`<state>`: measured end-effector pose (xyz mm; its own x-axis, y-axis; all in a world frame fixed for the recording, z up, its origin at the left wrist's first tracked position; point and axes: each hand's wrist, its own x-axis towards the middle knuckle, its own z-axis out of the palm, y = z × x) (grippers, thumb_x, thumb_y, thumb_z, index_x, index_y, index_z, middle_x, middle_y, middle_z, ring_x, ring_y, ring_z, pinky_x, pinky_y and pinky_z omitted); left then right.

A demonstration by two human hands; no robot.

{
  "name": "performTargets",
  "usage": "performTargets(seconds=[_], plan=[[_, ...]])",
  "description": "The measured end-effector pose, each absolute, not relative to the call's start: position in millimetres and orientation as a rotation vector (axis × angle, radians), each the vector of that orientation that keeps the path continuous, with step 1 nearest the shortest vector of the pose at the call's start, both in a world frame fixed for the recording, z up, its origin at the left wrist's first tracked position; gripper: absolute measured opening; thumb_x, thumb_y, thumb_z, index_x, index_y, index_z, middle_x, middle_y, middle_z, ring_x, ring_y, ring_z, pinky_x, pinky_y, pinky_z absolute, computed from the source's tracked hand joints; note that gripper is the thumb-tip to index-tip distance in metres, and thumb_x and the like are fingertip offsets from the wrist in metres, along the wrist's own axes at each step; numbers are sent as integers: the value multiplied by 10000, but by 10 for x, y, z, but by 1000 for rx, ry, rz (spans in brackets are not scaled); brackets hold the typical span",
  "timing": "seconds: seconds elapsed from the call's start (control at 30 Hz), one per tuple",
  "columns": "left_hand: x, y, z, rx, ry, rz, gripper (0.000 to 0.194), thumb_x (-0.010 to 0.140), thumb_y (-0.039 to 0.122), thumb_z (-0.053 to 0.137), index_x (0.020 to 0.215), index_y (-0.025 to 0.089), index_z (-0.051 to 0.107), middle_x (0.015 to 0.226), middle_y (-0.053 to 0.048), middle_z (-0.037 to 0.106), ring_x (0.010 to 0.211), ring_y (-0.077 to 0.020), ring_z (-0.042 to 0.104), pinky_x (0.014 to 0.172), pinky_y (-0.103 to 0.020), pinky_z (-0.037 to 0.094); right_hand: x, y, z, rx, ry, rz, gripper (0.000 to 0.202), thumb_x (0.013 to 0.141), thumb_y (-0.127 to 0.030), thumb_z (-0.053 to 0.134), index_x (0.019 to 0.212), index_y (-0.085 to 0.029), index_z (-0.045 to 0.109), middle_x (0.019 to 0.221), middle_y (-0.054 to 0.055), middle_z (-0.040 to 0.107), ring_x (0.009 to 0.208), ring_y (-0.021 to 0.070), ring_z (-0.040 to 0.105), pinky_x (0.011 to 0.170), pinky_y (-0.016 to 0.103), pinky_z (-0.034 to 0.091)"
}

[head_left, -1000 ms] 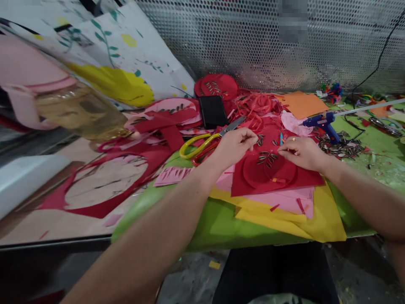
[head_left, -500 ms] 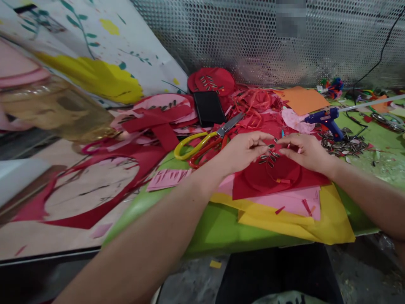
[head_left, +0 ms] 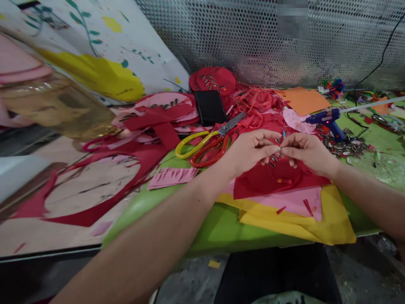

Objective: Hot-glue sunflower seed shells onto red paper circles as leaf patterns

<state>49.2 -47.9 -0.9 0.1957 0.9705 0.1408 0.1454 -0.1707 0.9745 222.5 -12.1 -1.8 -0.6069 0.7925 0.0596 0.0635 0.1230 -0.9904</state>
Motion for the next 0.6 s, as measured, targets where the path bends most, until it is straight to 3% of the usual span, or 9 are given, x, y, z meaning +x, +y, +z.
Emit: performTargets(seconds=[0.1,0.2,0.43,0.6], plan=[[529,-482,-16,1540,1143,1213,138,726,242,626,800,124,624,584,25,590,434,-52,471,444,-176,390,2181,-173,-8,-794,-1628,1670,281,602,-310,756,733,-162,556,591,-72,584,385,36,499,368,172,425],[543,-492,-49,1663,1178,1245,185,758,294,618,689,125,641,524,18,559,439,-62,453,440,-183,375,2152,-191,-26,-771,-1557,1702,337,561,-330,790,708,-163,537,541,-88,567,374,45,521,361,169,441],[529,-506,-101,2026,1149,1341,204,825,273,555,827,146,716,809,-68,691,691,-123,619,627,-216,490,2161,-178,-22,-810,-1459,1706,365,551,-352,802,717,-168,533,533,-61,615,440,95,616,417,184,499],[552,-529,-110,2302,1219,1356,223,861,221,496,859,183,716,852,-43,717,748,-116,642,691,-199,492,2173,-224,15,-852,-1361,1851,332,560,-325,786,754,-170,566,613,-36,651,495,102,642,467,196,523]])
